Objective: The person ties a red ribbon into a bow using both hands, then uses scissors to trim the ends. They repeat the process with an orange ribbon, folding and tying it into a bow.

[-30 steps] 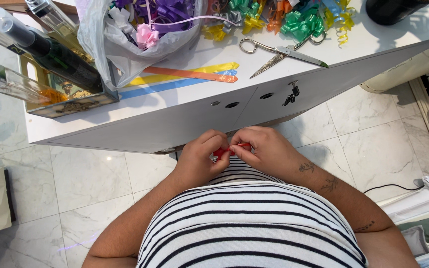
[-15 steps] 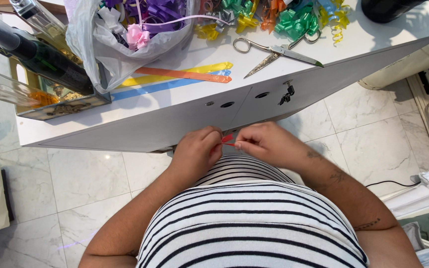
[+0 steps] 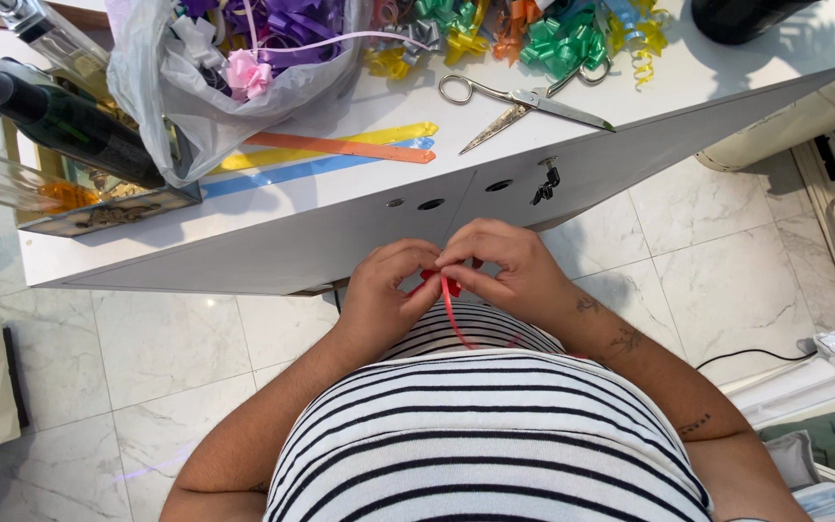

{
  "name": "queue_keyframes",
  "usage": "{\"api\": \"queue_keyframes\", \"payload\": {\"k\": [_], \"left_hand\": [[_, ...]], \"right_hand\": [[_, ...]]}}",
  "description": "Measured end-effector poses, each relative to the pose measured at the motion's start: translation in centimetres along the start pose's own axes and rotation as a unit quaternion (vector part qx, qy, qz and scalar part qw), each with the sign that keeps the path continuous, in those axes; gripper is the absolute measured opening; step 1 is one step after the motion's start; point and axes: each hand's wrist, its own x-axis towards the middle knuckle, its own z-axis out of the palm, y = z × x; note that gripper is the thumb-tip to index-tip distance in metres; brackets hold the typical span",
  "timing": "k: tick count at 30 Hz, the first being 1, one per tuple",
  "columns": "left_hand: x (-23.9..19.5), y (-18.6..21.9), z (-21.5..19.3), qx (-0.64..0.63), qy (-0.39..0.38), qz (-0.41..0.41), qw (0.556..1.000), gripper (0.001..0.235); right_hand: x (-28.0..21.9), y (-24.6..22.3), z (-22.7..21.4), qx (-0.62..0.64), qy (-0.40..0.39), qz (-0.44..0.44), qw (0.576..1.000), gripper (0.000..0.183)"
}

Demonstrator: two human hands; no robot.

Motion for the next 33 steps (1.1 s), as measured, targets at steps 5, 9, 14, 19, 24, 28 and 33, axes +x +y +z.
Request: {"api": "queue_keyframes", "payload": {"k": [5, 9, 14, 19, 24, 28, 33], "left_hand": [[0.3, 0.5, 0.3, -0.019, 0.003, -0.016, 1.0, 0.006], [0.5, 0.9, 0.7, 0.015, 0.008, -0.004, 1.0, 0.008], [0.7, 0.3, 1.7, -0.078, 0.038, -0.044, 0.995, 0.008], [0.3, -1.1, 2.7, -0.23, 0.032, -0.094, 0.968, 0.008], [0.7, 0.5, 3.5, -0.442, 0.051, -0.19, 0.875, 0.009], [0.9, -1.2, 4.4, -0.452, 0.083, -0.19, 0.868, 0.015], [1.4, -0.5, 4.8, -0.438, 0.074, -0.198, 0.874, 0.021]], "right_hand": [[-0.6, 0.6, -0.6, 0.004, -0.005, -0.014, 1.0, 0.017], [-1.1, 1.1, -0.3, -0.033, 0.027, -0.009, 0.999, 0.012], [-1.1, 0.7, -0.9, -0.003, 0.062, 0.027, 0.998, 0.009], [-0.9, 0.3, -1.7, 0.03, 0.084, 0.046, 0.995, 0.007], [-1.3, 1.2, -2.5, 0.073, 0.11, 0.004, 0.991, 0.003], [-2.0, 2.6, -2.8, 0.037, 0.098, -0.049, 0.993, 0.004], [-2.5, 3.8, -3.7, -0.15, 0.097, -0.287, 0.941, 0.006]]}}
